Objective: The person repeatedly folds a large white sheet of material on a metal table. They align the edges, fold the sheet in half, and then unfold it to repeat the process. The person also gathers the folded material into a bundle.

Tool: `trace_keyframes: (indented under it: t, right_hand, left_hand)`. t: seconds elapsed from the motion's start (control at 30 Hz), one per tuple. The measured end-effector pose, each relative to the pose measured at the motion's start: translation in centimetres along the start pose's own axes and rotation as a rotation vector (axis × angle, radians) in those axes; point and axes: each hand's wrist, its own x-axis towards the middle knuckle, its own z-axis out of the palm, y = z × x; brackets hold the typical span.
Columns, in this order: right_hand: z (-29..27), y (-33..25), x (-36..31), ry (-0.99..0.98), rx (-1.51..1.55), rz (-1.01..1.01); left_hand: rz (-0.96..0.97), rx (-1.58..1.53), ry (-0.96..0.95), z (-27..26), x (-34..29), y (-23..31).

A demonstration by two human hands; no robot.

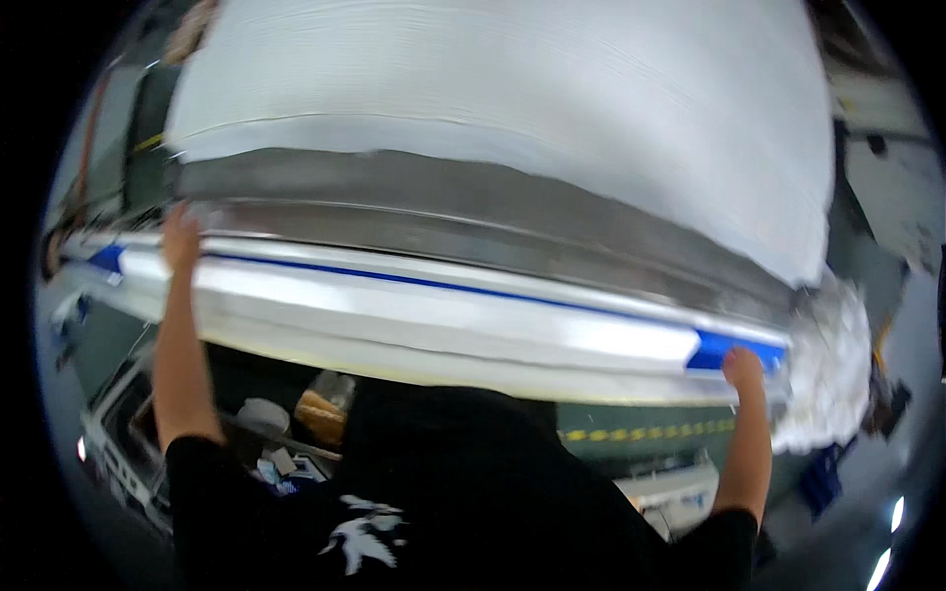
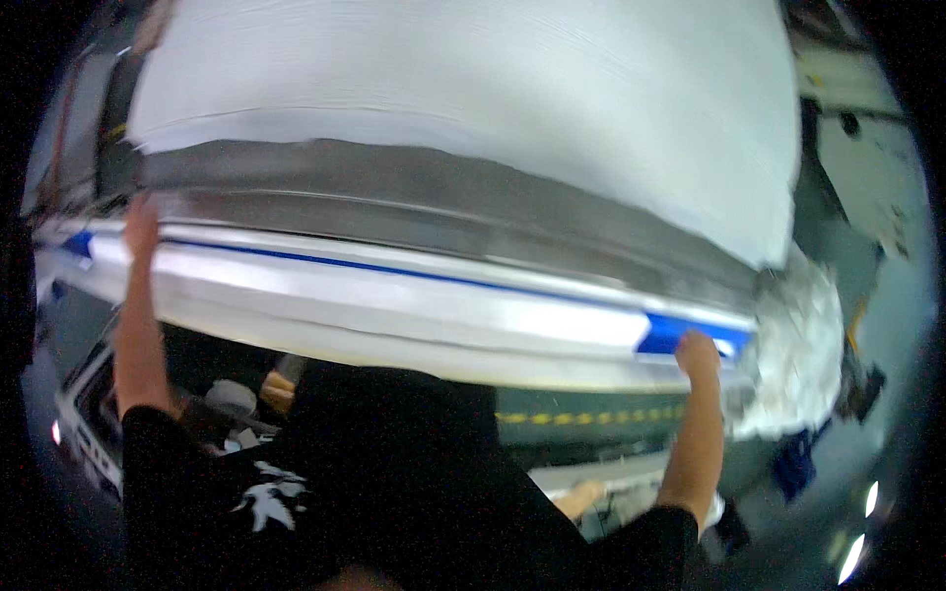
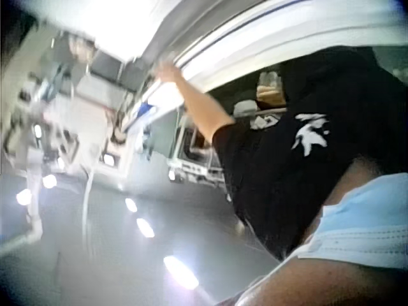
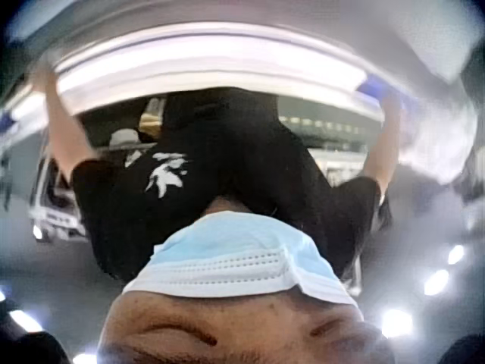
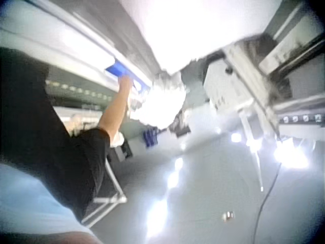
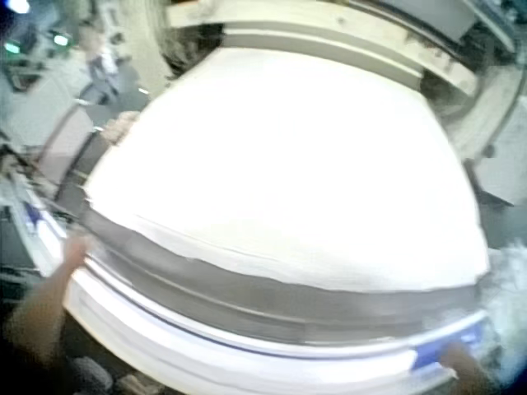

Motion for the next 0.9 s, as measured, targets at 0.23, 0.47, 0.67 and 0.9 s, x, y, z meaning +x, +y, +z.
trace_keyframes:
  t: [0.23,0.47,0.67,0.9]
  right_hand:
    - [-15.7,-19.6,-1.4,0.301,0.351,-0.319]
    - [-30.7,-47.0,-2.1,0.361,0.572,-0.883]
    - [-39.8,-67.5,-0.1,0.490,0.648,-1.216]
    - [-43.2,-77.8,1.3,0.439,0.589,-1.140]
  left_hand:
    - [-0.110,-0.538,0.186,-6.5,7.9,18.7]
    - [-0.141,-0.762,0.463,-6.2,6.5,19.3]
    - [-0.142,-0.848,0.465,-6.0,6.7,19.4]
    - [-0.140,-0.868,0.440,-5.3,6.4,18.6]
